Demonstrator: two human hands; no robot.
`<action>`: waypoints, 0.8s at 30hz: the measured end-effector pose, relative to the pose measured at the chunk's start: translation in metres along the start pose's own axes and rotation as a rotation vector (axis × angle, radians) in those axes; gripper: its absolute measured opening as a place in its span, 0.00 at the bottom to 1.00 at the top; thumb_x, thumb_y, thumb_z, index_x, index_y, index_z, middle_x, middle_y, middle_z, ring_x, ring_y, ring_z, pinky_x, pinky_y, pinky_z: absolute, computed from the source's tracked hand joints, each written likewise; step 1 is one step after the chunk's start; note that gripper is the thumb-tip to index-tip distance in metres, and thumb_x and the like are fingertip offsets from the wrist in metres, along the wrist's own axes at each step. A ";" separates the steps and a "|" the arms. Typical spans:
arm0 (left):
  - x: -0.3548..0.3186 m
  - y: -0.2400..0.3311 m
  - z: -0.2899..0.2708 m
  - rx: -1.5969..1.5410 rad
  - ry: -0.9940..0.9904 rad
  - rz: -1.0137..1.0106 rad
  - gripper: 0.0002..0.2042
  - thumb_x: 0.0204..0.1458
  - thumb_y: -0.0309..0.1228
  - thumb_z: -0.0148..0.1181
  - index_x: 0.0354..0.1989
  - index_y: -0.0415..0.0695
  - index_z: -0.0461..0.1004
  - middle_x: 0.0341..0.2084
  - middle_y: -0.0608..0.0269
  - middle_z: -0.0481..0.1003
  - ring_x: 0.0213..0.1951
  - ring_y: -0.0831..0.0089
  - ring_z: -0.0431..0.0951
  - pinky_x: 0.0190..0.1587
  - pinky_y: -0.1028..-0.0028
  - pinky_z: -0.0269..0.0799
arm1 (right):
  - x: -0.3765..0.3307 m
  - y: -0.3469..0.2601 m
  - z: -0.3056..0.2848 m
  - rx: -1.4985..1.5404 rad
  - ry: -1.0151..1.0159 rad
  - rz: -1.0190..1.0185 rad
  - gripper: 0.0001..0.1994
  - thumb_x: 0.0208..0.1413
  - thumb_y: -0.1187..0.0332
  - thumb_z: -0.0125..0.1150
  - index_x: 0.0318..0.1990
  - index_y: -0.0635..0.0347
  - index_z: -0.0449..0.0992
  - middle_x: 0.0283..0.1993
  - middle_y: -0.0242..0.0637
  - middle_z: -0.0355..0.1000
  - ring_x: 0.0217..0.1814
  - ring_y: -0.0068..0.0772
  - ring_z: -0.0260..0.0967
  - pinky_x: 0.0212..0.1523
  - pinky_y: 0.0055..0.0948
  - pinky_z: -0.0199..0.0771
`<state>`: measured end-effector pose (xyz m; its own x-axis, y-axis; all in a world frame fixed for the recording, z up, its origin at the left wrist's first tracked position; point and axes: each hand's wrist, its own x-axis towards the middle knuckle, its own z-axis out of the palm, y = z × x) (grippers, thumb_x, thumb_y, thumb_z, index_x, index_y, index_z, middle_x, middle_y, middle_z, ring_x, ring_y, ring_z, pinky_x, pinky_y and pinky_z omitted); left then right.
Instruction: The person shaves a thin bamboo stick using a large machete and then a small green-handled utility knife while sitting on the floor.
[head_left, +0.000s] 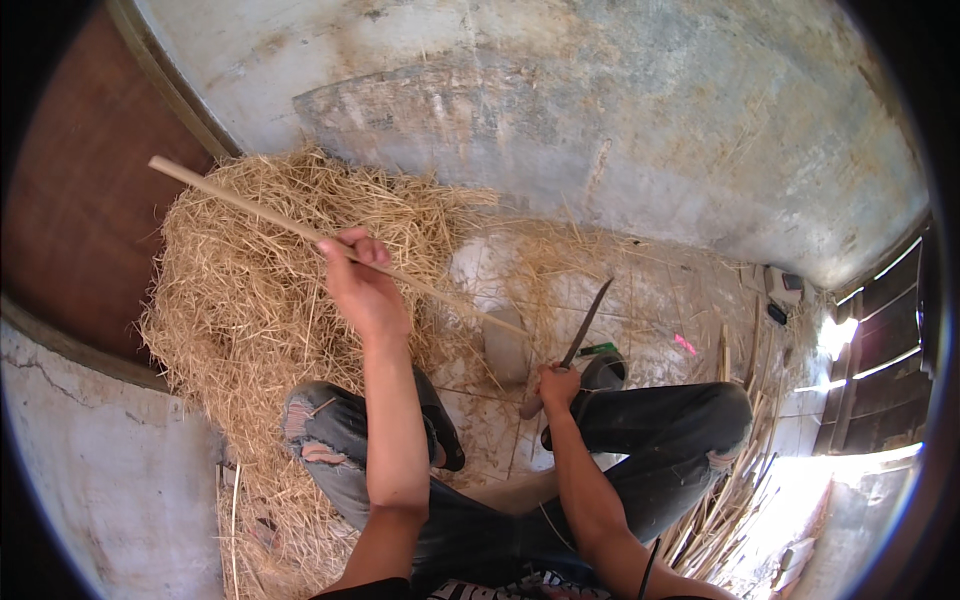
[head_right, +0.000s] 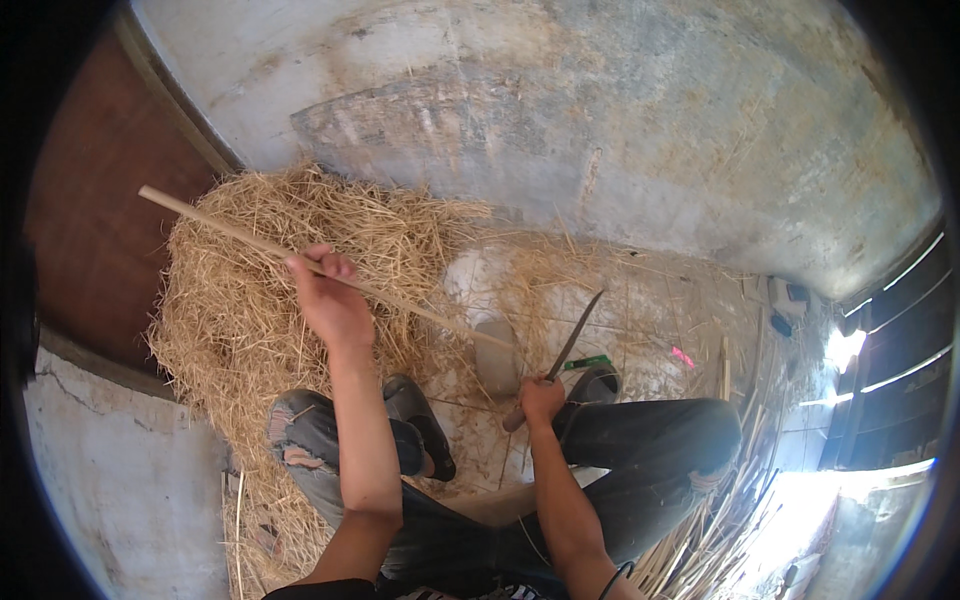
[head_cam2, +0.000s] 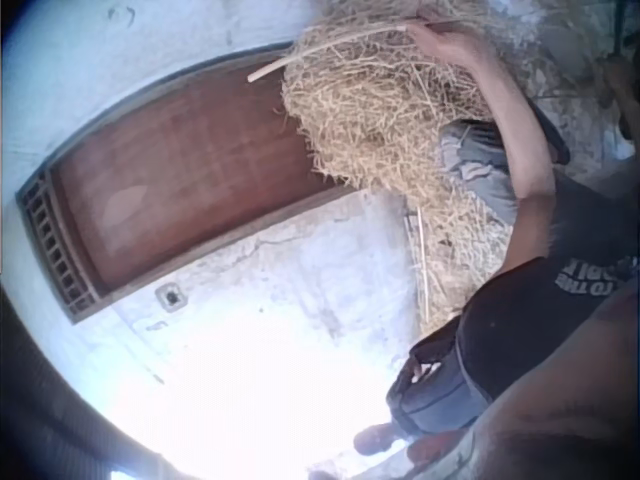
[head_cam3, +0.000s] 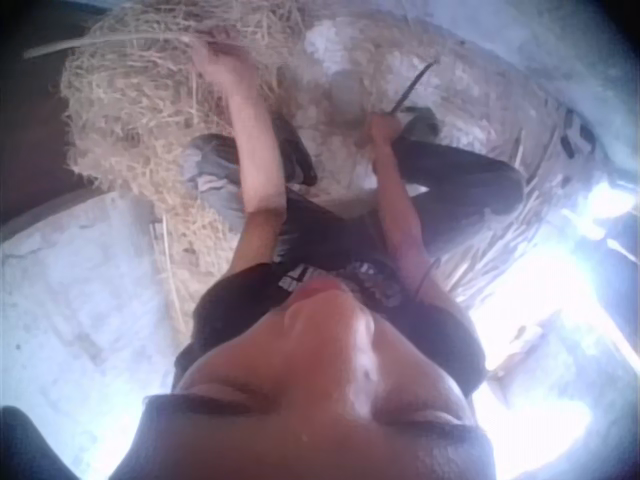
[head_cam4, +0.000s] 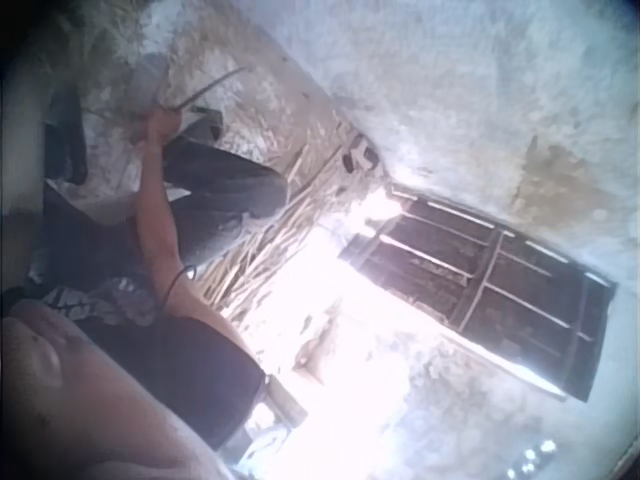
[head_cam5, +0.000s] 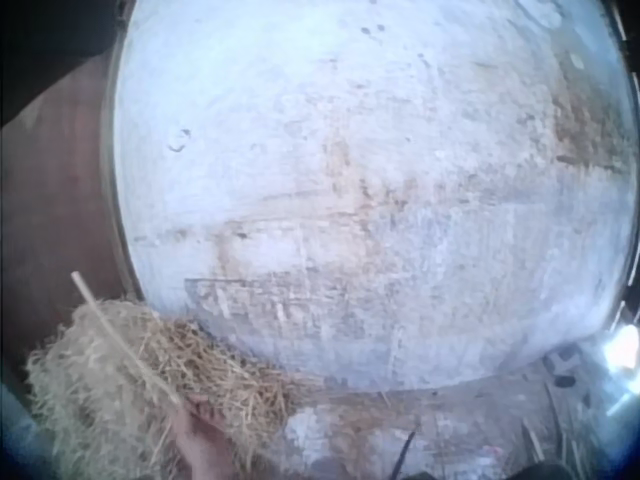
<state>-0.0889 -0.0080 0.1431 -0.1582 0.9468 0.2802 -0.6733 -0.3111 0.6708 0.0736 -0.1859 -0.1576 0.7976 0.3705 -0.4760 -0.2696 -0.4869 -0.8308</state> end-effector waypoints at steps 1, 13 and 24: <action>-0.004 -0.013 0.004 0.002 -0.033 -0.017 0.24 0.68 0.52 0.46 0.35 0.40 0.72 0.24 0.69 0.60 0.29 0.76 0.60 0.34 0.74 0.58 | 0.009 0.010 -0.001 -0.039 0.032 -0.065 0.16 0.47 0.63 0.67 0.36 0.68 0.75 0.31 0.52 0.78 0.38 0.52 0.78 0.43 0.45 0.75; -0.029 -0.087 -0.015 0.446 -0.156 -0.006 0.16 0.68 0.43 0.54 0.37 0.41 0.76 0.27 0.71 0.70 0.32 0.80 0.67 0.39 0.75 0.64 | -0.015 0.010 0.017 -0.081 -0.085 -0.221 0.12 0.52 0.64 0.66 0.35 0.66 0.76 0.25 0.44 0.74 0.24 0.39 0.74 0.26 0.37 0.71; -0.038 -0.129 -0.045 0.252 -0.306 -0.140 0.18 0.68 0.45 0.50 0.36 0.40 0.74 0.24 0.69 0.66 0.29 0.78 0.64 0.34 0.75 0.61 | -0.061 -0.047 0.001 0.046 -0.410 -0.210 0.13 0.57 0.62 0.66 0.36 0.66 0.76 0.20 0.37 0.71 0.15 0.28 0.69 0.17 0.31 0.67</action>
<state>-0.0291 -0.0005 0.0150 0.1693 0.9250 0.3402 -0.4691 -0.2279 0.8532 0.0370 -0.1851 -0.0891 0.5604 0.7442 -0.3636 -0.1563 -0.3360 -0.9288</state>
